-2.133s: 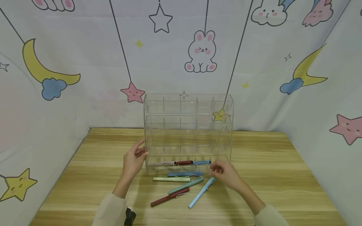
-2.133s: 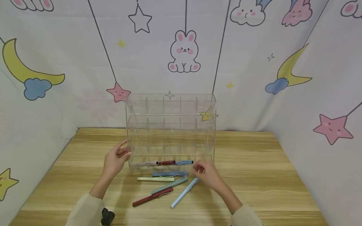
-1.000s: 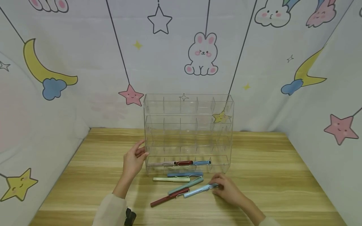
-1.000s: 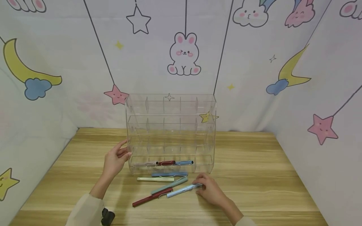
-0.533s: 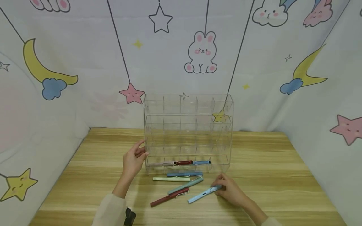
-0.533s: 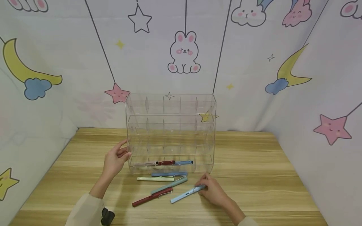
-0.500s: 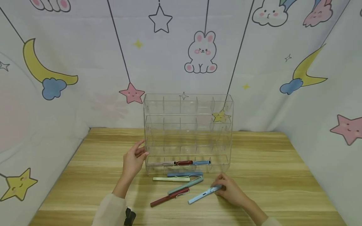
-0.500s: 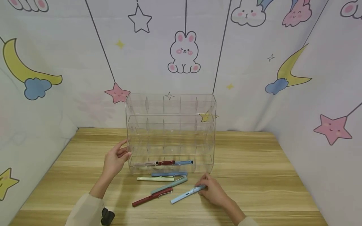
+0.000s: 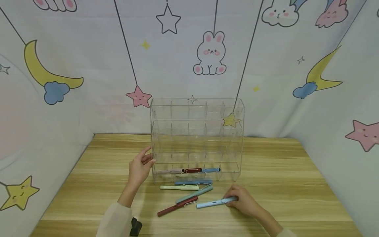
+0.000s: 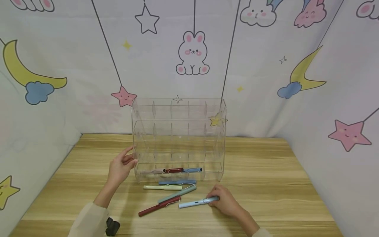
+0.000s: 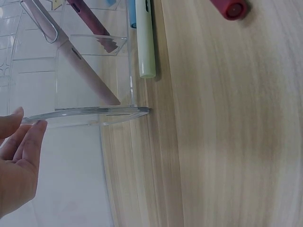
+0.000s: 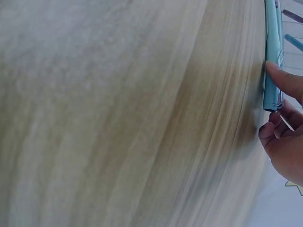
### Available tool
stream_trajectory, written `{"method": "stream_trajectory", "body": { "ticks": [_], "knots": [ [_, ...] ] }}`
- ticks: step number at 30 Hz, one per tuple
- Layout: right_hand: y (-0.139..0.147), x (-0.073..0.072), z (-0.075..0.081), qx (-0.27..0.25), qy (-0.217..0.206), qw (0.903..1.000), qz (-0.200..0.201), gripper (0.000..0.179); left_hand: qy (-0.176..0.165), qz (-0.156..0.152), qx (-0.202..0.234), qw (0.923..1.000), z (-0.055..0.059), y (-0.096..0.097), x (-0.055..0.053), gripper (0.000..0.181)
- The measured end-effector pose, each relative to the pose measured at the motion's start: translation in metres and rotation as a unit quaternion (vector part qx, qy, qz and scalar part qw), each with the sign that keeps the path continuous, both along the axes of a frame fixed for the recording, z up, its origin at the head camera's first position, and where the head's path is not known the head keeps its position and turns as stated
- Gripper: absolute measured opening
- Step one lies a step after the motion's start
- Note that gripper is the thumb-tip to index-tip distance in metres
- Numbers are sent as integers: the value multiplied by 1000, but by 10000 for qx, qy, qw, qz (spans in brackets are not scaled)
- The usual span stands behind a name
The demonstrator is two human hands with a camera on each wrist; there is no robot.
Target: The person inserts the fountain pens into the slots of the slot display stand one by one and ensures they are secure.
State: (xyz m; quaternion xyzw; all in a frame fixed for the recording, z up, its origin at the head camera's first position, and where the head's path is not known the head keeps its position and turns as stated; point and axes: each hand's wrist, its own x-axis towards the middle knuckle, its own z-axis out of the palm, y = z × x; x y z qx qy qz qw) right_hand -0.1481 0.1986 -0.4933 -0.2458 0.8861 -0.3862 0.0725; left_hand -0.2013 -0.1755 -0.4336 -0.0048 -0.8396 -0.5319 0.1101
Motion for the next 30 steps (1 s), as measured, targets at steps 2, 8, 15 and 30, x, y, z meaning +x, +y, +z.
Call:
{"method": "stream_trajectory", "body": {
  "ticks": [2, 8, 15, 30],
  "knots": [
    [2, 0, 1, 4, -22, 10000, 39, 11, 7, -4, 8, 10000, 0, 0, 0, 53],
    [12, 2, 9, 93, -55, 9999, 39, 12, -32, 28, 26, 10000, 1, 0, 0, 53],
    [28, 0, 29, -120, 114, 9998, -106, 12, -89, 59, 109, 9999, 1, 1, 0, 52],
    [53, -10, 68, -13, 1135, 9889, -956, 16, -142, 58, 126, 9998, 3, 2, 1, 53]
  ]
}}
